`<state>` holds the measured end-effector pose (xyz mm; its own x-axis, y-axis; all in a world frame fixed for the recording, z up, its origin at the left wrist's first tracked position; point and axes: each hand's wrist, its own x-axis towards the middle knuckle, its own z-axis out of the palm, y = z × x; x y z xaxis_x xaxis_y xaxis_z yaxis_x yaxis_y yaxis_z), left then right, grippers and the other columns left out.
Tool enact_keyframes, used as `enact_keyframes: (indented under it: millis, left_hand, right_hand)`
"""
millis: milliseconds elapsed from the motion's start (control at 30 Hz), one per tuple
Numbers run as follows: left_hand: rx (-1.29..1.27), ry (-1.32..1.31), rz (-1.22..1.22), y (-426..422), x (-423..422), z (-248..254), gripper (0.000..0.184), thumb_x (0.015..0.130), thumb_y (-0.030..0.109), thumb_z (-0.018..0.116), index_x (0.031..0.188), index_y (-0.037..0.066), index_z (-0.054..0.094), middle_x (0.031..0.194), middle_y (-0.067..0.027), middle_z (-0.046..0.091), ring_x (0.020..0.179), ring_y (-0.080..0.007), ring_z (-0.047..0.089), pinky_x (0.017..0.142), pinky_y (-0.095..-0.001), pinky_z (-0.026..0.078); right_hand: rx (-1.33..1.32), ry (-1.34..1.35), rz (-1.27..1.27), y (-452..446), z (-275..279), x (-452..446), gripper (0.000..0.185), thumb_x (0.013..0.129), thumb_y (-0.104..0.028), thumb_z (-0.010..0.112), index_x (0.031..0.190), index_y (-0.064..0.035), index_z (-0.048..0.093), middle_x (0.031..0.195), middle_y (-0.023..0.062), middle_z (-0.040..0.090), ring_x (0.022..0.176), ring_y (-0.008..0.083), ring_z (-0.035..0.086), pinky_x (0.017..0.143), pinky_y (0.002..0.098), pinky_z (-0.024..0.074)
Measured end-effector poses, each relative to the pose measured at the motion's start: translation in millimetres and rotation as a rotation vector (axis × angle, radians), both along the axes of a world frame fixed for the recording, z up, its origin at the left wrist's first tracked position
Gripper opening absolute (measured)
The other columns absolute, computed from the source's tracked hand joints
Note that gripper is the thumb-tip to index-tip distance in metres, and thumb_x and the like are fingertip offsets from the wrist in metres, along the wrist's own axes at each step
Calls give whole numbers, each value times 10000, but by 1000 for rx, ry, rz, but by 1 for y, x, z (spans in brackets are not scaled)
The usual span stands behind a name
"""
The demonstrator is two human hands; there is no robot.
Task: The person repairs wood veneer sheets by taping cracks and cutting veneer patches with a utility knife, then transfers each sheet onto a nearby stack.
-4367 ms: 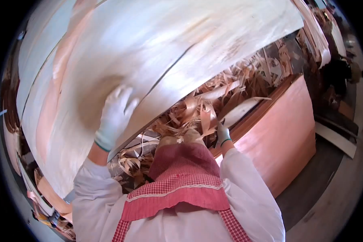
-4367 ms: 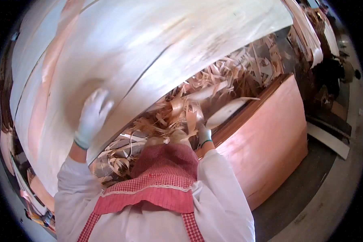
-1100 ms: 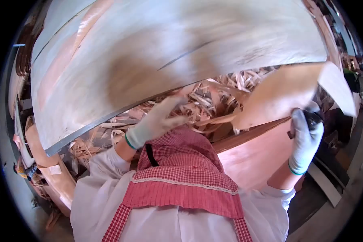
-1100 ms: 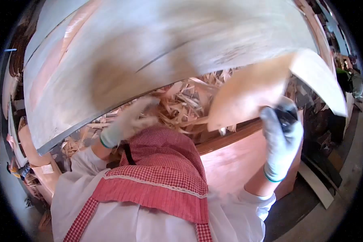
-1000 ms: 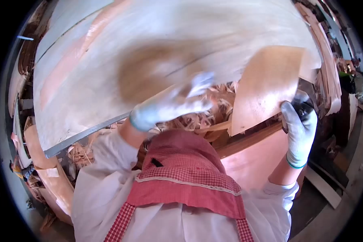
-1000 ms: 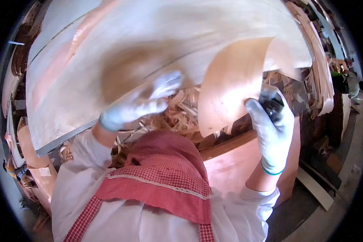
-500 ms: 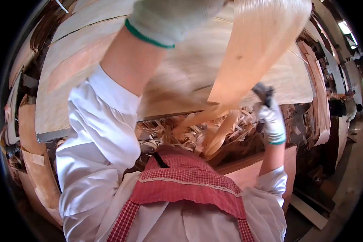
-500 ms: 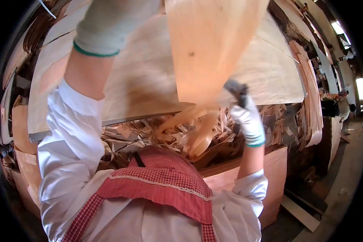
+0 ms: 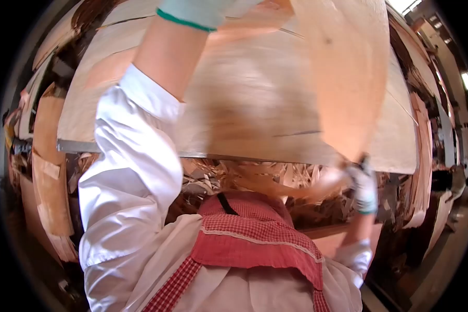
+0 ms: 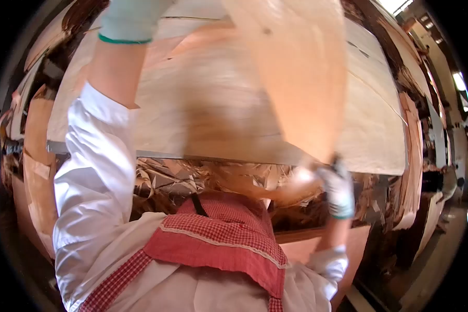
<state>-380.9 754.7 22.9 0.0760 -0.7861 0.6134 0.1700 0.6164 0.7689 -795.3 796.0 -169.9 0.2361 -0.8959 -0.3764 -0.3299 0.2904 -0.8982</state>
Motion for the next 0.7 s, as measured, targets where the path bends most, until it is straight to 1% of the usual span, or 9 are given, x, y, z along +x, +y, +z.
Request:
enact_keyframes:
  millis: [133, 233, 300, 333, 433, 467, 567, 600, 700]
  left_hand:
    - [335, 401, 64, -12, -29, -110, 211, 909, 164, 586, 1071, 31, 585, 978, -72, 618, 908, -164, 586, 844, -308, 502]
    - [521, 693, 105, -25, -67, -196, 159, 897, 141, 606, 1017, 37, 594, 917, -56, 610, 834, -147, 588, 785, -301, 537]
    - [522, 794, 136, -35, -82, -242, 168, 903, 140, 597, 1038, 40, 588, 910, -54, 605, 821, -145, 590, 770, -302, 547]
    - [507, 832, 143, -39, -92, -267, 196, 912, 147, 581, 1076, 41, 579, 924, -57, 604, 832, -148, 591, 775, -305, 546]
    - [585, 729, 163, -21, -113, -271, 374, 945, 261, 572, 1265, 72, 527, 1038, -69, 608, 985, -220, 609, 888, -296, 486]
    - [512, 662, 194, -13, -116, -278, 367, 930, 276, 596, 1226, 64, 548, 968, -61, 602, 921, -193, 612, 836, -268, 491]
    - [738, 687, 379, 12, -132, -294, 224, 880, 240, 672, 968, 36, 649, 786, 0, 583, 719, -113, 563, 723, -246, 492]
    - [823, 657, 417, 23, -133, -312, 214, 875, 200, 667, 989, 20, 643, 822, -21, 606, 723, -124, 584, 720, -246, 510]
    - [946, 710, 603, 54, -145, -380, 157, 854, 128, 682, 942, 15, 616, 834, -36, 633, 685, -122, 597, 644, -246, 532]
  right_hand:
    - [-225, 281, -77, -51, 77, -181, 275, 908, -112, 571, 1146, 19, 614, 1084, 116, 606, 919, 169, 521, 792, 285, 418]
    - [-408, 368, 49, -135, 119, -317, 312, 937, -127, 537, 1202, 32, 585, 1200, 171, 596, 1080, 227, 572, 931, 323, 468]
    - [-542, 859, 97, -152, 157, -288, 321, 966, -110, 494, 1253, 20, 555, 1232, 142, 591, 1128, 203, 546, 1016, 313, 404]
    - [-609, 950, 129, -165, 162, -286, 327, 953, -119, 506, 1252, 5, 553, 1208, 153, 596, 1104, 224, 557, 992, 329, 415]
    - [-757, 1085, 253, -213, 131, -263, 351, 913, -144, 544, 1248, -37, 548, 1137, 185, 613, 1033, 287, 588, 919, 378, 450]
    - [-773, 1136, 281, -228, 115, -255, 361, 900, -153, 557, 1246, -51, 547, 1113, 196, 618, 1010, 308, 599, 894, 394, 462]
    - [-753, 1266, 338, -268, 48, -232, 394, 860, -178, 595, 1242, -94, 542, 1042, 228, 635, 939, 371, 631, 821, 443, 497]
    - [-764, 1344, 339, -277, 22, -220, 339, 842, -221, 646, 1142, -70, 601, 967, 176, 669, 870, 343, 654, 706, 422, 510]
    - [-653, 1271, 479, -292, -60, -207, 299, 792, -292, 692, 1016, -113, 605, 912, 183, 666, 860, 363, 640, 702, 462, 496]
